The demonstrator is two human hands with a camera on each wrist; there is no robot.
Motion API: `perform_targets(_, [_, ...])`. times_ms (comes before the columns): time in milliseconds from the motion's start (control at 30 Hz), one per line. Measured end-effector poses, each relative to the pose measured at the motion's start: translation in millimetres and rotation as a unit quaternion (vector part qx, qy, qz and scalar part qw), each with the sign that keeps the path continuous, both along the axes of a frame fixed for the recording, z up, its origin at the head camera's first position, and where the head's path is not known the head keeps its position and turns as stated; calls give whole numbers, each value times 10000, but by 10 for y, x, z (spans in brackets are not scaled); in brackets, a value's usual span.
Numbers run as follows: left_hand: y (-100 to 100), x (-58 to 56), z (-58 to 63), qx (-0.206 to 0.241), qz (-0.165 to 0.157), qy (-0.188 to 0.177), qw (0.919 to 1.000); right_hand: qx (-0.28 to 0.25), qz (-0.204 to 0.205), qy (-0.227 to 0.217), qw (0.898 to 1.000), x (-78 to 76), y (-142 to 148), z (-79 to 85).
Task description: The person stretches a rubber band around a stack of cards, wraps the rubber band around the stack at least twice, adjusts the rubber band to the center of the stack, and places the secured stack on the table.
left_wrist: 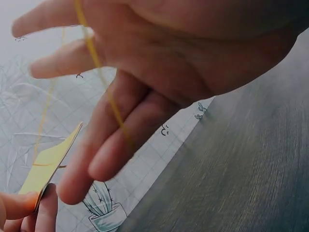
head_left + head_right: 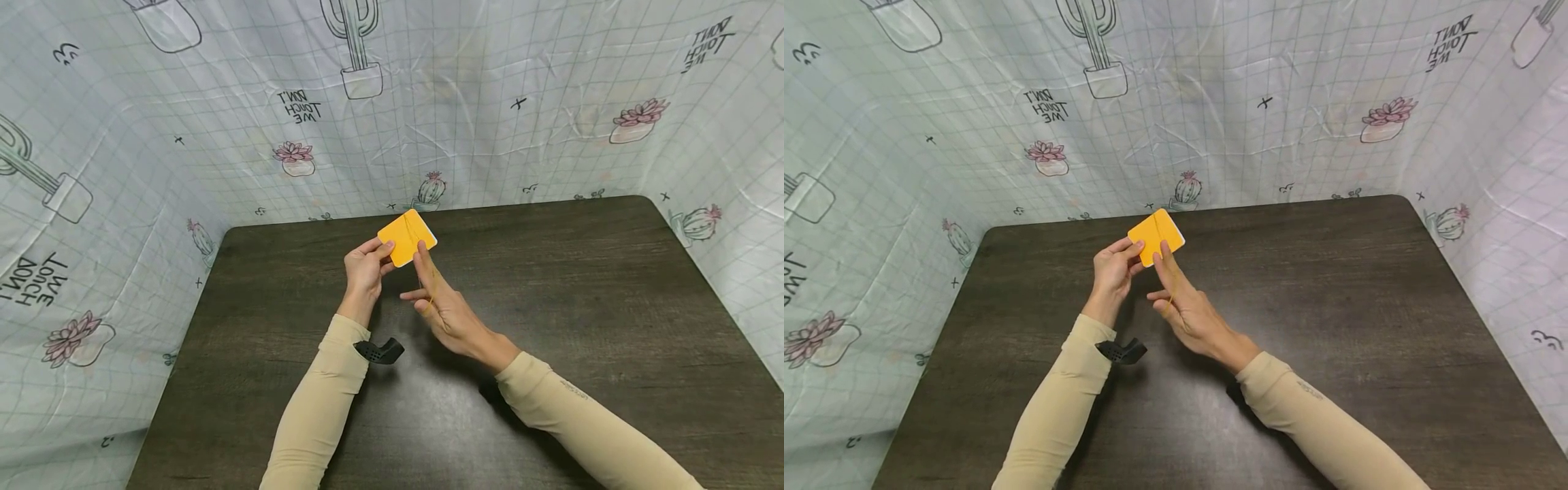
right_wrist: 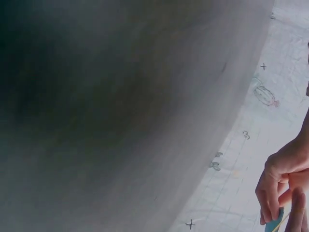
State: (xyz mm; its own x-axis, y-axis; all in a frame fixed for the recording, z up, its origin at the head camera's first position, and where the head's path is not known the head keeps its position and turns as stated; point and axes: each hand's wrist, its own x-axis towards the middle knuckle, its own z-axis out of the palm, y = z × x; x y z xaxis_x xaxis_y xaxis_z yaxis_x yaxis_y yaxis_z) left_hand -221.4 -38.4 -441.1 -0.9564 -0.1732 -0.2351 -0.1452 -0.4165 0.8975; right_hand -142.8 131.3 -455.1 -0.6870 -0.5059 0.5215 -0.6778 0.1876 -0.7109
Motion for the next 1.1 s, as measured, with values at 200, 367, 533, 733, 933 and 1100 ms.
perform_targets(200, [39, 25, 15, -97, 296, 373, 9988, -1006, -708, -1081, 9865, 8, -94, 19])
perform_targets(367, [47, 39, 36, -171, 600, 765, 9951, -1496, -990, -1951, 9642, 13, -149, 92])
perform_targets(533, [26, 41, 47, -191, 790, 965, 9920, -1558, -838, -2331, 9562, 51, -156, 113])
perform_targets(733, [-25, 23, 40, -252, 763, 1142, 9902, -1838, -447, -2913, 9377, 66, -128, 88])
perform_targets(933, [-107, 14, 15, -376, 503, 1320, 9893, -2389, -21, -4238, 8737, -13, 14, 151])
perform_targets(1100, [-160, 32, 15, -595, 184, 1441, 9876, -2412, 70, -4903, 8375, -126, 175, 174])
